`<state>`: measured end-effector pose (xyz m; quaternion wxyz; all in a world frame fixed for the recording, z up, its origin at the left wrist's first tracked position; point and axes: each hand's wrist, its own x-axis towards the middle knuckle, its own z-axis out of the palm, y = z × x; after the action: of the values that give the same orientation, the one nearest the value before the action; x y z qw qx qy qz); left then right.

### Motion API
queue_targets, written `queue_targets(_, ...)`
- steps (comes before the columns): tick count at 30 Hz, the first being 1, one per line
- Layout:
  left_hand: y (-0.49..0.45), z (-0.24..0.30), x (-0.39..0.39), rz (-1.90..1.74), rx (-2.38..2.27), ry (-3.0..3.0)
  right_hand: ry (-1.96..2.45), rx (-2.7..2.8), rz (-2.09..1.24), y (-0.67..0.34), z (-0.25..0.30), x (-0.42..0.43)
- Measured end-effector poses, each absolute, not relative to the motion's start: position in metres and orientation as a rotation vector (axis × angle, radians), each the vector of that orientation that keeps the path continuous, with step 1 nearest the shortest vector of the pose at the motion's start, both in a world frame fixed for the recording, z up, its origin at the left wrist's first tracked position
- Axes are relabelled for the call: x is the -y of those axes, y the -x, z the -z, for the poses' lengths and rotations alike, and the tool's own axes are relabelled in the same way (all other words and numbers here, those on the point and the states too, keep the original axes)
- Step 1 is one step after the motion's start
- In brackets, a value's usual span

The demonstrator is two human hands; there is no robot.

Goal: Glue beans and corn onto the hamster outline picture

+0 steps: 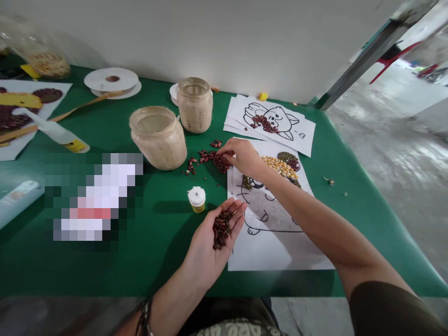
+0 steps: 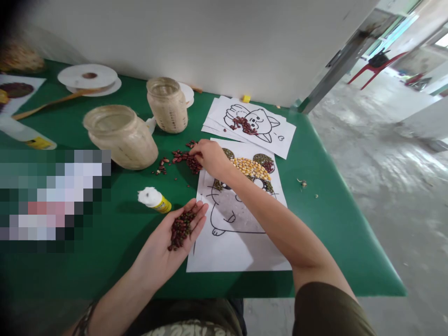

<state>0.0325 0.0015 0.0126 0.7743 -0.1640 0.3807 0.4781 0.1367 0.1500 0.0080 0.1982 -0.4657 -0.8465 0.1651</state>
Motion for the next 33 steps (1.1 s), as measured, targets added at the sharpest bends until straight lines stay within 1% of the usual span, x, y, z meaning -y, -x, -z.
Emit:
queue_targets(12, -0.032, -0.011, -0.002, -1.009, -0.779, 0.336, 1.321, 2.285, -0.496, -0.14, 0.001, -0.153)
queue_targets(17, -0.031, -0.012, -0.002, -1.024, -0.772, 0.331, 1.279, 2.203, -0.498, -0.145, -0.017, -0.134)
queue_targets(19, -0.031, -0.011, -0.002, -1.039, -0.769, 0.327, 1.165, 2.253, -0.551, -0.15, -0.031, -0.115)
queue_targets(22, -0.033, -0.009, -0.002, -1.066, -0.78, 0.351, 0.908, 2.559, -0.634, -0.16, -0.044, -0.082)
queue_targets(24, -0.034, -0.007, -0.002, -1.083, -0.788, 0.372, 0.919, 2.647, -0.662, -0.165, -0.043, -0.065)
queue_targets(27, -0.035, -0.005, -0.002, -1.106, -0.795, 0.382, 0.953, 2.716, -0.619, -0.166, -0.033, -0.051)
queue_targets(33, -0.036, -0.006, -0.004, -1.091, -0.831, 0.378, 0.98, 2.639, -0.687, -0.164, -0.023, -0.052)
